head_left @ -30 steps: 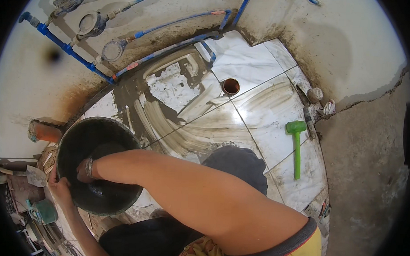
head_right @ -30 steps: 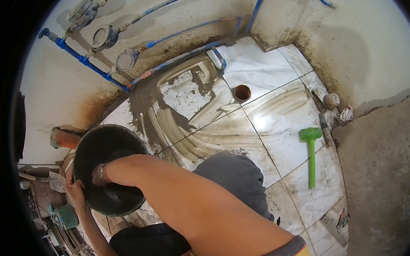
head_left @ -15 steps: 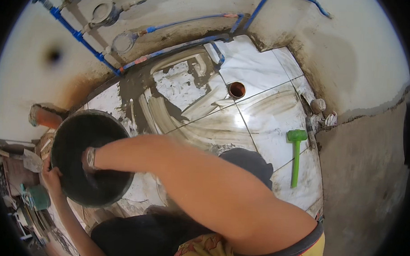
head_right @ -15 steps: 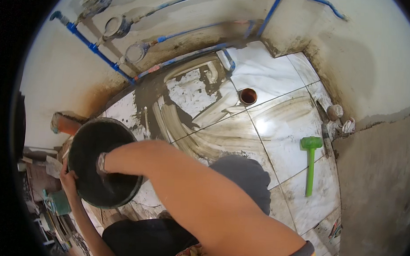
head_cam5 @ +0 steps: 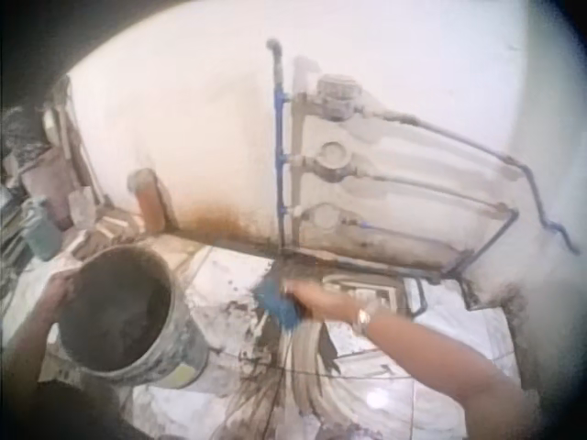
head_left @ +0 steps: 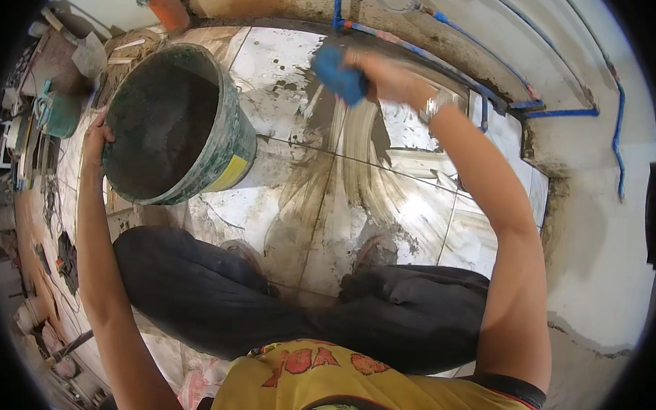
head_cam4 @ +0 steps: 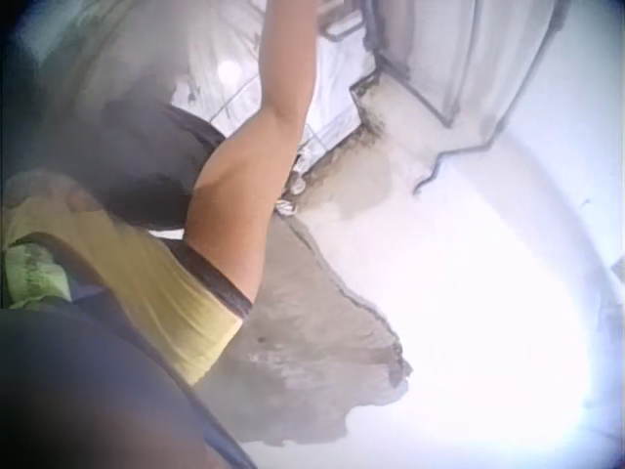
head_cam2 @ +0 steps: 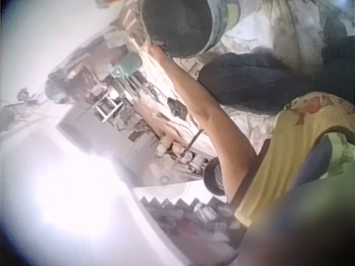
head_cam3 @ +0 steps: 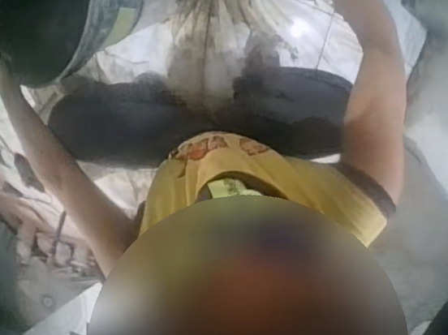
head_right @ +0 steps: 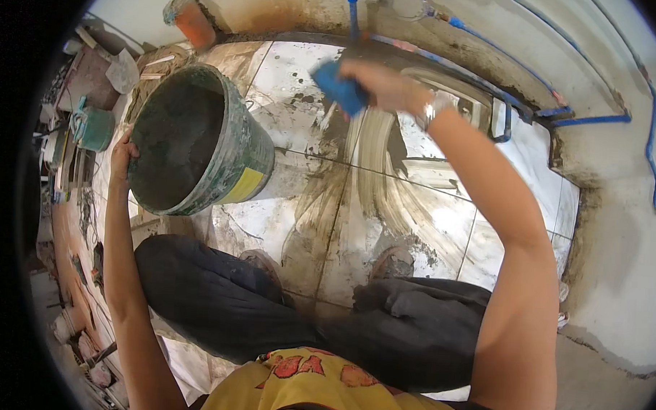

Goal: The person wipes grout from tiles with a sponge and a bucket of water, then taps the tiles into place with a rubber mallet.

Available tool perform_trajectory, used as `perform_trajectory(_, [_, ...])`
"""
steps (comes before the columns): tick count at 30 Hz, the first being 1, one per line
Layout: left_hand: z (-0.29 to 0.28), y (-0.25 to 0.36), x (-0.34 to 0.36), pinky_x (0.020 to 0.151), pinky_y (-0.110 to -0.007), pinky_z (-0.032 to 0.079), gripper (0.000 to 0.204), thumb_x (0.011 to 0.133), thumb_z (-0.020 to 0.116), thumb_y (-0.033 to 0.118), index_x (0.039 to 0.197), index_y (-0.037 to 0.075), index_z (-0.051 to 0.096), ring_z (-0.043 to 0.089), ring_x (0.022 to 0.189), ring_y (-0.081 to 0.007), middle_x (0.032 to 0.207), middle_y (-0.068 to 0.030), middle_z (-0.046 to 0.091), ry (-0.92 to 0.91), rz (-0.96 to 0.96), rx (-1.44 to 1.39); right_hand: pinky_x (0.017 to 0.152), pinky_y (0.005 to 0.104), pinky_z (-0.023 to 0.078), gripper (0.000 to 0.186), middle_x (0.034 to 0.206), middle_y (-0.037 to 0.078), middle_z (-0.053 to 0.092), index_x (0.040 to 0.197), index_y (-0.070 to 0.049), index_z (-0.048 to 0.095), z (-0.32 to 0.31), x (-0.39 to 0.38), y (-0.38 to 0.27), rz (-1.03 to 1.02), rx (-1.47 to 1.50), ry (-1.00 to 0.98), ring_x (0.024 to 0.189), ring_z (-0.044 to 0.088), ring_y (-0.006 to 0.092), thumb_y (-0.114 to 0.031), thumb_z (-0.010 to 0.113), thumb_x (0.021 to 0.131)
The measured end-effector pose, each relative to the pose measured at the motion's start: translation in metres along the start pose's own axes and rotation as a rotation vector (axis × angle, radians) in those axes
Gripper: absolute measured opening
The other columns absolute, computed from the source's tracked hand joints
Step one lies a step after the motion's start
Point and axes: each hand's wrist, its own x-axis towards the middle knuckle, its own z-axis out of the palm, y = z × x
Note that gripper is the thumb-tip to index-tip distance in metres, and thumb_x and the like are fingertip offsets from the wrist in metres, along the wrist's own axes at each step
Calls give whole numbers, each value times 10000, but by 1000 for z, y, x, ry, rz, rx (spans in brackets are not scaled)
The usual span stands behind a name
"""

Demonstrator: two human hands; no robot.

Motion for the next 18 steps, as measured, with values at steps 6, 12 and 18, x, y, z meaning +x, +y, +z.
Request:
perform_trajectory(6, [5, -4, -4, 616, -206, 391, 699, 801, 474, 45, 1496, -22, 504, 470, 631, -72, 734, 30, 547, -74, -47, -6, 1031, 449, 510, 650, 1227, 249, 625, 1424, 34, 471, 78, 2, 164, -240, -1045, 1, 1152, 624, 365, -251, 713, 892])
perform_trajectory(12, [-2, -17, -7, 647, -216, 441, 735, 737, 477, 5, 1468, -30, 532, 528, 687, -73, 902, -9, 673, -60, -18, 105, 918, 477, 523, 276, 1084, 223, 614, 1123, -3, 621, 116, -16, 278, -531, -1327, -184, 1057, 624, 374, -117, 653, 874])
perform_trajectory(18, [-10, -4, -2, 721, -187, 461, 712, 733, 461, 6, 1437, -34, 558, 573, 773, -62, 1080, -24, 710, -127, -34, 113, 891, 457, 517, 255, 1067, 184, 595, 1087, -39, 632, 63, 46, 262, -633, -1374, -35, 1025, 607, 370, -153, 657, 860])
